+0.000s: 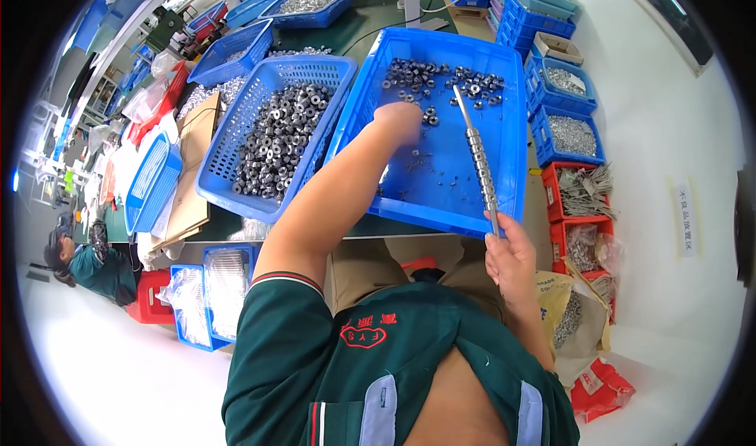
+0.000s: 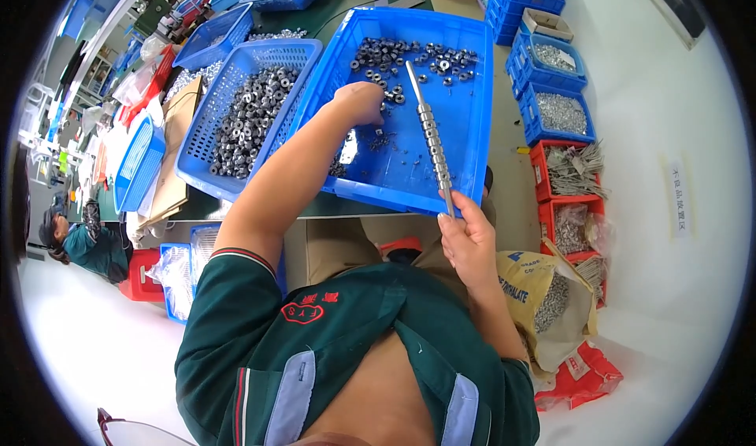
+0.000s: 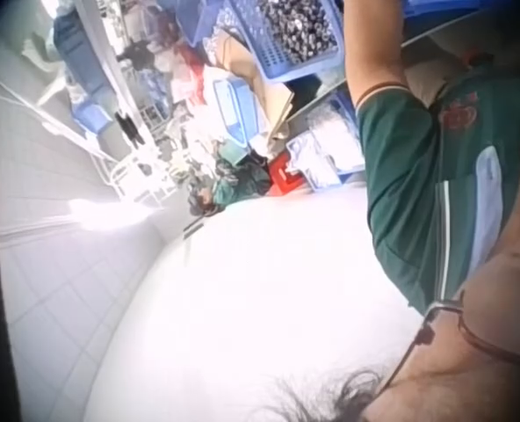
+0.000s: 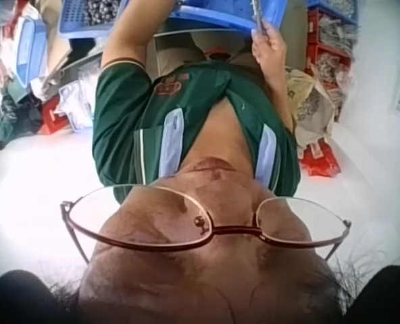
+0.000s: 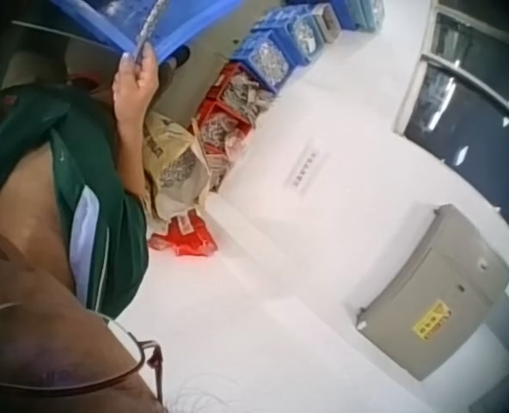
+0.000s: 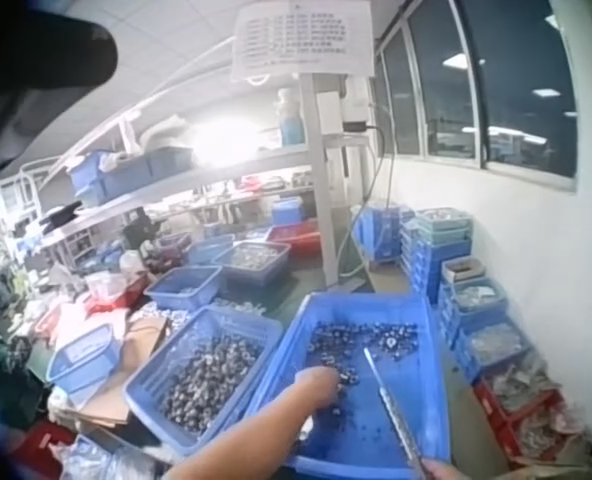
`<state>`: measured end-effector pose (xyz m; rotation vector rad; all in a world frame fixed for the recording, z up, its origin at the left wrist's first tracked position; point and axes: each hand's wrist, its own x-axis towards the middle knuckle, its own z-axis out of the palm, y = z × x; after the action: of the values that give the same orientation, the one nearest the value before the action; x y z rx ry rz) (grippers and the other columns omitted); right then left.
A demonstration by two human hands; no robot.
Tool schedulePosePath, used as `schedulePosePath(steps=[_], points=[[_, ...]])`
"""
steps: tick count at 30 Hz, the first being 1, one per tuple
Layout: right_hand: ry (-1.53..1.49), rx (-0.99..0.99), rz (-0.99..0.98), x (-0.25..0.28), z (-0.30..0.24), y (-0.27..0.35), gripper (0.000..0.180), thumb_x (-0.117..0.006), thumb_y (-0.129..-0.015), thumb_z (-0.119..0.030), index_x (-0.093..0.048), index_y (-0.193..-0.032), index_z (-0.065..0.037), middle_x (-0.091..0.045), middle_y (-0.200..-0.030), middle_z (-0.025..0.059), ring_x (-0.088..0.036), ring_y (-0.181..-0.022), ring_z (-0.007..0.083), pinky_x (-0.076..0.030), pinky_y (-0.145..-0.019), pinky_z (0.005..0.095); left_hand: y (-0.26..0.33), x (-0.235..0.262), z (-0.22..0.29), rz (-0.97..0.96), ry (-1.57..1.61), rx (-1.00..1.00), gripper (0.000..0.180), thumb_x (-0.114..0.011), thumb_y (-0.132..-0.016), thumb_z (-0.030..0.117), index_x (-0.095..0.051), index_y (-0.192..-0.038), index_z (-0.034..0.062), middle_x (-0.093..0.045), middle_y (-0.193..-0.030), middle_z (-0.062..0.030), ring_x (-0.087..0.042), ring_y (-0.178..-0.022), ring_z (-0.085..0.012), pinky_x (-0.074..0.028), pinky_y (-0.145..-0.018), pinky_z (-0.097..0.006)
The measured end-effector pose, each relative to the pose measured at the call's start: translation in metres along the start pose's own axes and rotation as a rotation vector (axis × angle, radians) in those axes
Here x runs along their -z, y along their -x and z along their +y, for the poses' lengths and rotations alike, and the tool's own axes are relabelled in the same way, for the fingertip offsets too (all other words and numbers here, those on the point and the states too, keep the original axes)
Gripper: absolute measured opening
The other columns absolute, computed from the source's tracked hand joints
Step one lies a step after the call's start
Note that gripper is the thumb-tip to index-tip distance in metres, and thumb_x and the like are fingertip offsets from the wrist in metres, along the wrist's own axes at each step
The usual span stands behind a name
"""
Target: Manually inspecting small circular metal hardware pieces by sliding them onto a gauging rod and sorting them into bins.
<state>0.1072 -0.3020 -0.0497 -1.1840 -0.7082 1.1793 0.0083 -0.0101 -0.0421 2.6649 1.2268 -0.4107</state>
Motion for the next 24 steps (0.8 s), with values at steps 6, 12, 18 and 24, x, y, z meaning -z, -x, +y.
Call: schedulePosePath(steps=[6, 12, 18, 24], points=[[-0.03, -0.01, -0.009, 0.001, 0.0, -0.002, 0.036, -0.05, -0.091, -0.007, -0.045, -0.126, -0.002, -0.038, -0.057, -0.0065, -0.031, -0.044, 0.0002, -0.024, -0.039, 0.0172, 0.003, 0.023, -0.002, 0.02, 0.18, 0.072, 0.032, -0.065, -0.067, 0.023, -0.069, -0.095, 0.0074, -0.066, -0.101, -0.0136, -0.063, -0.093, -0.0305, -0.052, -0.078, -0.038], [-0.036, -0.01, -0.052, 0.004, -0.001, 0.002, 0.036, -0.051, -0.091, -0.008, -0.046, -0.127, -0.005, -0.037, -0.058, -0.0071, -0.031, -0.044, -0.0002, -0.022, -0.041, 0.017, -0.004, 0.025, -0.017, -0.195, 1.843, -0.11, 0.026, -0.063, -0.083, 0.025, -0.061, -0.097, 0.0034, -0.063, -0.087, -0.0059, -0.058, -0.071, -0.0155, -0.048, -0.063, -0.028], [-0.016, -0.023, -0.054, 0.005, 0.002, 0.002, 0.036, -0.051, -0.091, -0.007, -0.046, -0.127, -0.005, -0.038, -0.058, -0.0068, -0.032, -0.045, 0.0004, -0.022, -0.041, 0.0175, 0.01, 0.027, 0.0, -0.238, 2.093, -0.256, 0.02, -0.054, -0.089, 0.022, -0.057, -0.097, 0.0044, -0.058, -0.088, -0.0051, -0.054, -0.078, -0.0169, -0.044, -0.067, -0.028], [-0.016, -0.018, -0.032, 0.003, 0.001, 0.001, 0.036, -0.052, -0.091, -0.008, -0.046, -0.127, -0.005, -0.038, -0.058, -0.0067, -0.032, -0.046, 0.0004, -0.023, -0.041, 0.0174, 0.015, 0.028, 0.006, -0.241, 2.074, -0.287, 0.02, -0.057, -0.086, 0.023, -0.058, -0.096, 0.0056, -0.058, -0.088, -0.0049, -0.054, -0.078, -0.0158, -0.043, -0.067, -0.028]])
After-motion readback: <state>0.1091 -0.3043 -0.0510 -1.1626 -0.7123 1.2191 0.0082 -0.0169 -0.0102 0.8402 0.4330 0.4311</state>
